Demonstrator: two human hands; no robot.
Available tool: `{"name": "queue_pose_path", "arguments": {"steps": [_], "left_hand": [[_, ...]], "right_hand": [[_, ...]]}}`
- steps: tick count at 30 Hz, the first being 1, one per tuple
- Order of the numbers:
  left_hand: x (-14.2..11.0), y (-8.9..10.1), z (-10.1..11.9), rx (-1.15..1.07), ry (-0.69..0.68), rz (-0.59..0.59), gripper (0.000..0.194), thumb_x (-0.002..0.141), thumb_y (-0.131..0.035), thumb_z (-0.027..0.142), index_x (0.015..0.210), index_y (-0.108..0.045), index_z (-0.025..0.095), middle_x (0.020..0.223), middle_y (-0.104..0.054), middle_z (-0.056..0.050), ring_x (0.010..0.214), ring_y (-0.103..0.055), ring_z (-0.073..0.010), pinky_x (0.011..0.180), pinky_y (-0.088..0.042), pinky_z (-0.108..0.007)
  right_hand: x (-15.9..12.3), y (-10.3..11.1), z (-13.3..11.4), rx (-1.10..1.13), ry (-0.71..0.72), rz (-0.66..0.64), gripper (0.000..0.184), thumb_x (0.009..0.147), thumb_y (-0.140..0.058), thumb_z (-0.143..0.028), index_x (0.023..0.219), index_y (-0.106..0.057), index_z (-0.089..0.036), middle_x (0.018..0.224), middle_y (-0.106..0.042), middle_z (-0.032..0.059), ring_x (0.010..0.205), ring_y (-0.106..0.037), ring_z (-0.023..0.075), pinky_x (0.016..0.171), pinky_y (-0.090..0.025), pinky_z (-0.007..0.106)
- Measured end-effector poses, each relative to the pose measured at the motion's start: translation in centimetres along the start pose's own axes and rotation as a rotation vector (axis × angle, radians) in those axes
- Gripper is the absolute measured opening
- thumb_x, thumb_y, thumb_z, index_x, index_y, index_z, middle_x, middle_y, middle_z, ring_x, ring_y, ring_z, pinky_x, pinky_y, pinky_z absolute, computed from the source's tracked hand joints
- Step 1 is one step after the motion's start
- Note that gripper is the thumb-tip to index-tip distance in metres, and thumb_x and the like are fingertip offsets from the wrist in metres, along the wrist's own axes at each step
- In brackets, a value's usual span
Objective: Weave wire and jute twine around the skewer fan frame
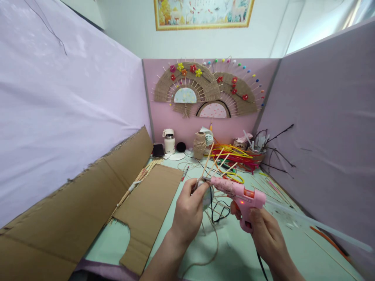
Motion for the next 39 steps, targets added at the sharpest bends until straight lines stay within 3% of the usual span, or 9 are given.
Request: {"name": "queue_pose_path", "arguments": {"steps": [10,13,16,20,22,26,30,33,39], "left_hand": [[-0.1,0.1,-0.2,0.032,-0.007,-0.006,0.042,0.088,-0.04,0.007,0.124,-0.053,0.024,0.112,-0.05,-0.009,0.103,-0.052,-0.0156,0.087,-0.045,-0.03],[0.1,0.6,-0.4,0.045,0.009,0.007,0.042,0.088,-0.04,0.007,0.123,-0.054,0.024,0.112,-0.05,-0.008,0.103,-0.052,-0.0156,0.088,-0.045,-0.03],[0.5,1.1,-0.6,0.069,0.026,0.037,0.04,0.087,-0.042,0.007,0.122,-0.056,0.024,0.111,-0.05,-0.008,0.104,-0.053,-0.0155,0.09,-0.044,-0.029],[0.9,1.5,-0.7,0.097,0.014,0.085,0.039,0.086,-0.046,0.008,0.12,-0.058,0.023,0.111,-0.051,-0.007,0.104,-0.053,-0.016,0.09,-0.044,-0.029],[1.1,1.5,-0.6,0.114,-0.002,0.102,0.038,0.086,-0.048,0.008,0.119,-0.059,0.023,0.109,-0.052,-0.007,0.102,-0.054,-0.0162,0.089,-0.045,-0.029],[1.4,1.2,-0.3,0.118,-0.027,0.111,0.038,0.084,-0.05,0.007,0.117,-0.06,0.022,0.107,-0.052,-0.006,0.099,-0.054,-0.0154,0.085,-0.046,-0.028],[1.5,0.7,0.0,0.117,-0.027,0.1,0.037,0.084,-0.05,0.006,0.116,-0.061,0.021,0.106,-0.053,-0.007,0.098,-0.055,-0.0151,0.085,-0.046,-0.028],[1.4,0.2,0.1,0.093,-0.02,0.077,0.037,0.084,-0.048,0.006,0.117,-0.06,0.02,0.107,-0.052,-0.007,0.1,-0.054,-0.0154,0.087,-0.046,-0.028],[1.0,-0.4,-0.1,0.088,-0.031,0.071,0.04,0.085,-0.046,0.004,0.119,-0.058,0.021,0.108,-0.051,-0.007,0.101,-0.054,-0.0147,0.089,-0.045,-0.028]], "right_hand": [[-0.9,0.6,0.7,0.106,-0.002,0.136,0.039,0.091,-0.035,-0.044,0.081,-0.06,-0.014,0.073,-0.057,0.0075,0.053,-0.044,0.0131,0.045,-0.036,0.025],[-1.0,3.2,1.2,0.012,0.031,0.281,0.039,0.091,-0.035,-0.044,0.09,-0.06,-0.015,0.081,-0.059,0.0101,0.06,-0.048,0.016,0.048,-0.038,0.027],[-0.3,7.3,2.6,-0.361,-0.009,0.389,0.041,0.092,-0.034,-0.046,0.101,-0.061,-0.016,0.084,-0.062,0.0102,0.07,-0.054,0.0202,0.059,-0.041,0.03],[0.9,12.5,6.8,-0.804,0.003,0.265,0.046,0.09,-0.036,-0.049,0.107,-0.06,-0.014,0.093,-0.065,0.0143,0.082,-0.056,0.0267,0.071,-0.042,0.037],[0.8,13.9,9.7,-0.952,-0.049,0.107,0.044,0.09,-0.037,-0.048,0.103,-0.061,-0.014,0.093,-0.067,0.0144,0.082,-0.056,0.0277,0.073,-0.042,0.039],[-0.3,15.2,13.9,-1.142,-0.155,0.009,0.04,0.088,-0.041,-0.043,0.105,-0.061,-0.013,0.099,-0.066,0.0148,0.092,-0.055,0.0304,0.077,-0.042,0.04],[-0.6,15.1,14.8,-1.204,-0.179,-0.023,0.037,0.084,-0.049,-0.042,0.102,-0.063,-0.013,0.101,-0.066,0.0157,0.094,-0.054,0.0339,0.076,-0.043,0.043],[0.2,13.4,11.9,-1.156,-0.085,0.104,0.033,0.084,-0.05,-0.041,0.097,-0.063,-0.014,0.105,-0.063,0.0188,0.095,-0.054,0.0363,0.078,-0.042,0.048],[2.1,3.0,0.9,-0.417,0.265,0.059,0.012,0.088,-0.052,-0.03,0.095,-0.059,-0.023,0.096,-0.064,0.0065,0.095,-0.059,0.0218,0.084,-0.046,0.036]]}}
Point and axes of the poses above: each hand's wrist, its own x-axis towards the middle knuckle, its own y-axis out of the back of the hand, z = x × y, the point moved 3 cm from there along x, towards the middle knuckle
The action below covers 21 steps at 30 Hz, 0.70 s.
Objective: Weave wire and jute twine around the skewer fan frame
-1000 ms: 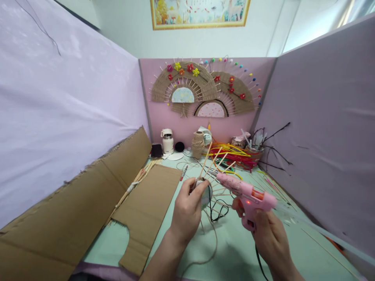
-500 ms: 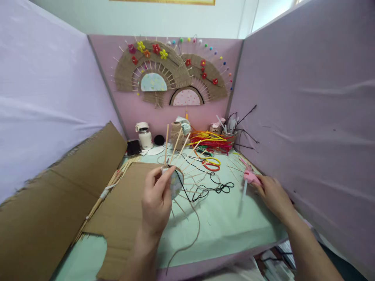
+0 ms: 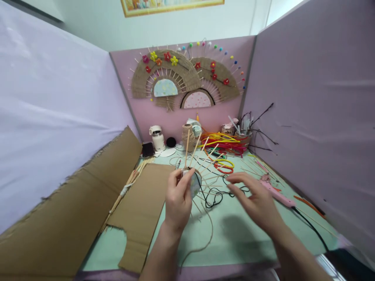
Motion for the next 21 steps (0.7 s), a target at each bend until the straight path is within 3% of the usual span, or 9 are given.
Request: {"name": "queue_pose_path", "arguments": {"steps": [3,8,16,21], "left_hand": [[-0.3,0.1,-0.4,0.018,-0.002,0.023,0.043,0.085,-0.045,0.003,0.122,-0.056,0.022,0.109,-0.05,-0.008,0.103,-0.053,-0.015,0.09,-0.045,-0.028],[-0.7,0.7,-1.2,0.029,-0.001,0.079,0.044,0.085,-0.046,0.003,0.123,-0.055,0.023,0.109,-0.049,-0.007,0.101,-0.055,-0.0147,0.089,-0.046,-0.028],[-1.0,1.3,-1.5,0.046,-0.009,0.12,0.043,0.086,-0.046,0.006,0.123,-0.055,0.024,0.109,-0.05,-0.008,0.102,-0.055,-0.0153,0.087,-0.048,-0.028],[-0.9,1.2,-1.5,0.024,-0.006,0.135,0.044,0.086,-0.047,0.006,0.125,-0.05,0.024,0.111,-0.051,-0.008,0.105,-0.054,-0.0159,0.089,-0.048,-0.03]], "right_hand": [[2.1,-4.0,-4.1,0.137,0.083,0.002,0.01,0.085,-0.058,-0.025,0.094,-0.057,-0.022,0.092,-0.061,0.0053,0.089,-0.057,0.0194,0.079,-0.046,0.033],[3.9,-7.8,-5.1,0.223,0.098,0.076,0.004,0.084,-0.058,-0.018,0.087,-0.055,-0.02,0.085,-0.057,0.0037,0.082,-0.054,0.0175,0.073,-0.046,0.032],[4.2,-8.0,-5.9,0.223,0.189,0.105,0.009,0.087,-0.051,-0.012,0.086,-0.056,-0.019,0.083,-0.056,0.0042,0.083,-0.052,0.0167,0.075,-0.045,0.033],[4.3,-7.7,-5.8,0.363,0.079,0.135,0.006,0.088,-0.049,-0.015,0.088,-0.053,-0.02,0.09,-0.057,0.0038,0.085,-0.055,0.0149,0.077,-0.045,0.03]]}}
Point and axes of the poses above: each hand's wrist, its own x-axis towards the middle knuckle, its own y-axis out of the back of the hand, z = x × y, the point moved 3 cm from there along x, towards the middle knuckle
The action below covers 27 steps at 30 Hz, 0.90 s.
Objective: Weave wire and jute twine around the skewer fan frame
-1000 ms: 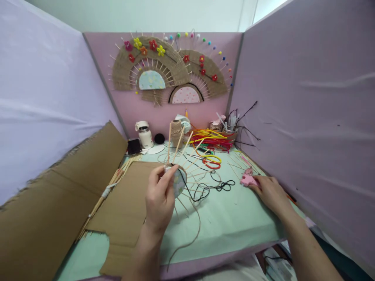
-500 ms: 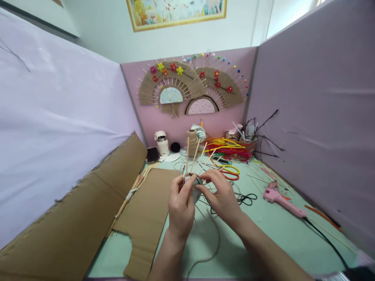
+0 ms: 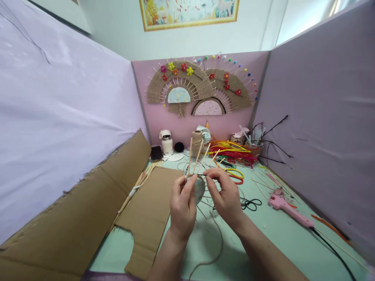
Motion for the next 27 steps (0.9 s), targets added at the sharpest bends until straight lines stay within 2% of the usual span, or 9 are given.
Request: {"name": "queue_pose_path", "arguments": {"steps": [3,5,10,13,20,27], "left_hand": [[-0.2,-0.2,-0.2,-0.003,-0.002,0.038,0.046,0.084,-0.05,0.006,0.127,-0.045,0.023,0.111,-0.054,-0.008,0.106,-0.054,-0.0169,0.09,-0.048,-0.033],[-0.5,-0.5,-0.5,-0.022,0.028,0.056,0.048,0.084,-0.052,0.008,0.128,-0.041,0.023,0.112,-0.055,-0.009,0.106,-0.054,-0.0174,0.089,-0.048,-0.034],[-1.5,-0.9,-1.3,-0.092,0.126,0.068,0.049,0.084,-0.053,0.011,0.129,-0.036,0.022,0.117,-0.053,-0.012,0.105,-0.056,-0.0182,0.086,-0.05,-0.036],[-1.4,-0.8,-1.2,-0.099,0.091,0.075,0.05,0.085,-0.052,0.011,0.13,-0.035,0.023,0.117,-0.053,-0.012,0.105,-0.055,-0.0181,0.085,-0.051,-0.035],[-0.4,-0.2,0.2,0.011,-0.088,0.063,0.051,0.083,-0.051,0.004,0.129,-0.041,0.024,0.111,-0.055,-0.009,0.106,-0.054,-0.017,0.089,-0.048,-0.036],[-0.6,-0.4,0.4,0.08,-0.031,0.068,0.047,0.085,-0.051,0.009,0.13,-0.042,0.017,0.112,-0.058,-0.012,0.109,-0.055,-0.0182,0.09,-0.048,-0.033]], "right_hand": [[0.2,0.3,0.2,0.09,-0.149,0.013,0.005,0.09,-0.047,-0.02,0.089,-0.051,-0.021,0.081,-0.057,0.0006,0.069,-0.054,0.0116,0.062,-0.045,0.025],[0.4,0.4,0.0,0.103,-0.192,-0.004,0.005,0.09,-0.048,-0.022,0.086,-0.051,-0.021,0.072,-0.054,-0.0016,0.061,-0.05,0.0105,0.055,-0.042,0.023],[1.0,0.4,-0.8,0.025,-0.109,-0.081,0.009,0.087,-0.054,-0.023,0.08,-0.058,-0.02,0.074,-0.054,0.0002,0.065,-0.05,0.0114,0.056,-0.04,0.024],[1.1,0.4,-0.9,-0.013,-0.082,-0.1,0.01,0.086,-0.054,-0.024,0.08,-0.06,-0.02,0.073,-0.054,0.0009,0.064,-0.048,0.0121,0.055,-0.038,0.025],[1.3,0.4,-1.0,-0.069,-0.067,-0.119,0.009,0.086,-0.055,-0.023,0.081,-0.061,-0.02,0.074,-0.057,0.0017,0.066,-0.05,0.0132,0.057,-0.039,0.026],[1.2,0.3,-1.4,-0.088,-0.04,-0.104,0.007,0.085,-0.055,-0.021,0.081,-0.061,-0.02,0.076,-0.058,0.0018,0.068,-0.051,0.0141,0.059,-0.04,0.026]]}}
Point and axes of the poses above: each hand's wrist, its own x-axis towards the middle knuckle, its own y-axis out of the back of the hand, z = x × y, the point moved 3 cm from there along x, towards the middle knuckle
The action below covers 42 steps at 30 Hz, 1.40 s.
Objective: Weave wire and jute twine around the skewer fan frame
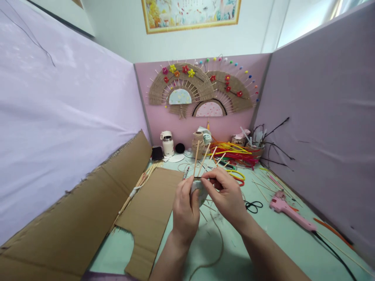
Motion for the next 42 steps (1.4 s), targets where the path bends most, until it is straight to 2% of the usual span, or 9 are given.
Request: {"name": "queue_pose_path", "arguments": {"steps": [12,18,25,37,42], "left_hand": [[-0.3,-0.2,-0.1,0.027,0.032,-0.001,0.045,0.086,-0.052,0.013,0.129,-0.043,0.018,0.113,-0.06,-0.012,0.109,-0.056,-0.0192,0.09,-0.049,-0.035],[-0.7,-0.3,-0.4,-0.001,0.033,0.033,0.053,0.084,-0.055,0.012,0.134,-0.037,0.02,0.115,-0.058,-0.013,0.109,-0.056,-0.0203,0.084,-0.052,-0.033],[0.0,0.0,0.2,-0.025,-0.039,0.008,0.049,0.083,-0.052,0.006,0.129,-0.041,0.02,0.111,-0.058,-0.011,0.108,-0.055,-0.0185,0.089,-0.049,-0.036],[0.1,-0.1,0.3,-0.018,-0.027,-0.016,0.043,0.085,-0.05,0.008,0.127,-0.045,0.02,0.11,-0.058,-0.01,0.107,-0.055,-0.0188,0.089,-0.049,-0.036],[0.0,0.0,0.4,-0.019,-0.015,-0.025,0.046,0.084,-0.051,0.006,0.127,-0.044,0.02,0.111,-0.057,-0.01,0.108,-0.055,-0.0185,0.09,-0.049,-0.035]], "right_hand": [[-0.3,-0.1,0.1,0.029,-0.002,0.022,0.005,0.084,-0.056,-0.021,0.083,-0.061,-0.02,0.076,-0.059,0.0021,0.066,-0.053,0.0135,0.057,-0.042,0.026],[-0.5,-0.1,0.5,0.047,-0.035,0.042,0.01,0.085,-0.055,-0.025,0.08,-0.062,-0.02,0.074,-0.059,0.002,0.066,-0.053,0.0135,0.057,-0.042,0.026],[-0.7,0.1,0.9,0.05,-0.083,0.066,0.008,0.084,-0.057,-0.024,0.078,-0.061,-0.02,0.072,-0.057,0.0009,0.063,-0.051,0.0124,0.056,-0.041,0.025],[-0.8,0.1,1.2,0.059,-0.119,0.097,0.011,0.084,-0.057,-0.027,0.076,-0.061,-0.019,0.071,-0.057,0.0013,0.06,-0.05,0.0118,0.053,-0.041,0.024],[-0.8,0.2,1.4,0.11,-0.175,0.097,0.01,0.083,-0.057,-0.027,0.078,-0.06,-0.019,0.071,-0.058,0.0013,0.061,-0.052,0.0121,0.054,-0.042,0.023]]}}
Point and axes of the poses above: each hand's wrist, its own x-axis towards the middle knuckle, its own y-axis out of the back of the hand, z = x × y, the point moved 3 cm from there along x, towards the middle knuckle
